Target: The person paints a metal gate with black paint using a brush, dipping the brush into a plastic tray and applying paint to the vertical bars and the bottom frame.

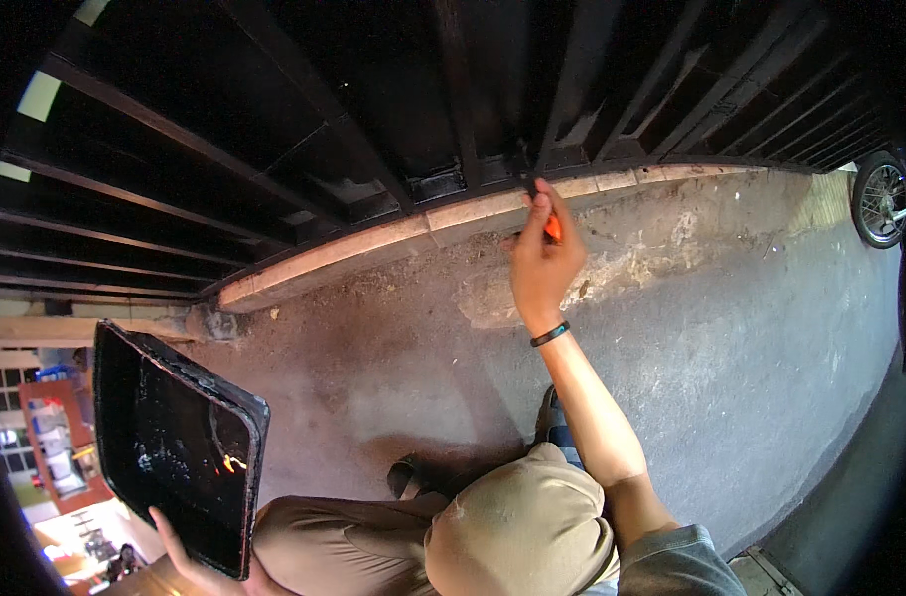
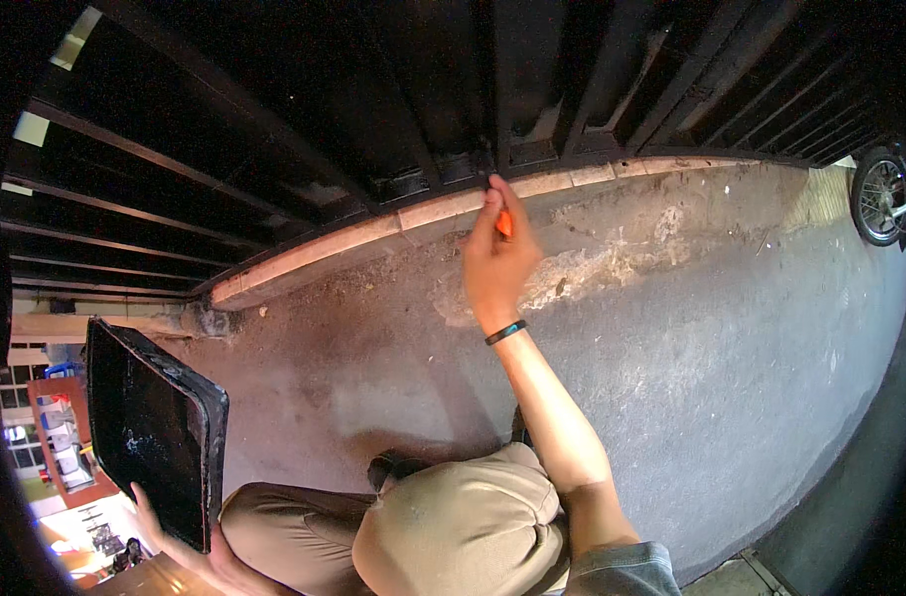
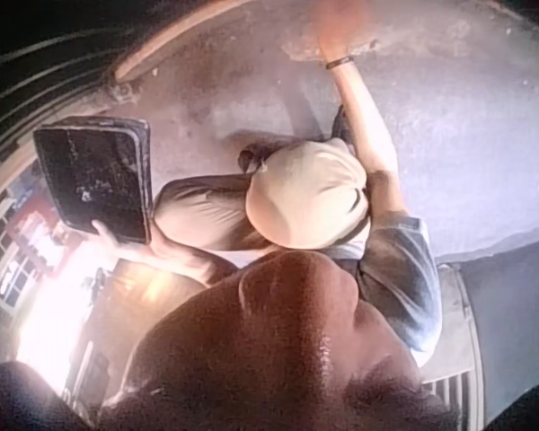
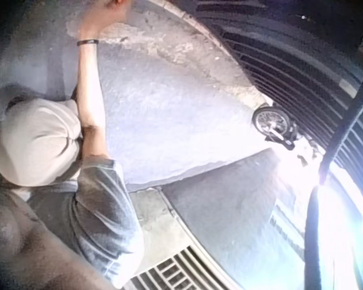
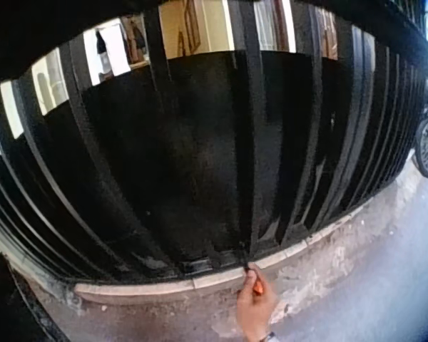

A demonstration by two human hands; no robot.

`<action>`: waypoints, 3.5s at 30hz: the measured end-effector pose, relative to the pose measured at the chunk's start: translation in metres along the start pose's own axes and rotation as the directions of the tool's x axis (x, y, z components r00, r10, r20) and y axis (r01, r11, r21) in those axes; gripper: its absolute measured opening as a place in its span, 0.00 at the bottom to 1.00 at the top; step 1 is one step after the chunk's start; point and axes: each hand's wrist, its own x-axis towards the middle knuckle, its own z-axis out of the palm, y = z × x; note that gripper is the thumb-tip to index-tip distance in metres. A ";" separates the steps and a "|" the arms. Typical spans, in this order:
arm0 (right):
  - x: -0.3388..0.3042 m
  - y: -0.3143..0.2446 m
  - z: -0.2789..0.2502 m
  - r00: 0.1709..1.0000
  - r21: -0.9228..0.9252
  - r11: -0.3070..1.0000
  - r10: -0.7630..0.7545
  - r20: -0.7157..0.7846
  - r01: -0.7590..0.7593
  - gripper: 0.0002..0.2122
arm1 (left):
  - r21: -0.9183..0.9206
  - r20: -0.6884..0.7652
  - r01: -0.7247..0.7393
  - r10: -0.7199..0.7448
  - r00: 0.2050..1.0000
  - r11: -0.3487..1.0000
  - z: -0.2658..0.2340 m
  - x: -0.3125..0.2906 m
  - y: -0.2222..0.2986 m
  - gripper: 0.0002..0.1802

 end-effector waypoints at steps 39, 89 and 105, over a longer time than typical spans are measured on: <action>0.065 -0.040 -0.008 0.883 -0.479 0.750 -0.320 0.343 0.457 0.12 | 0.272 0.289 -0.394 0.316 0.904 0.878 0.012 -0.033 0.021 0.43; 0.110 -0.039 -0.094 0.896 -0.536 0.719 -0.342 0.282 0.443 0.13 | 0.011 0.138 -0.193 0.190 0.972 0.981 0.013 0.023 0.037 0.46; 0.127 -0.051 -0.099 0.642 -0.335 0.600 -0.419 0.642 0.727 0.09 | 0.183 0.150 -0.183 0.157 0.976 0.966 0.024 -0.031 0.035 0.38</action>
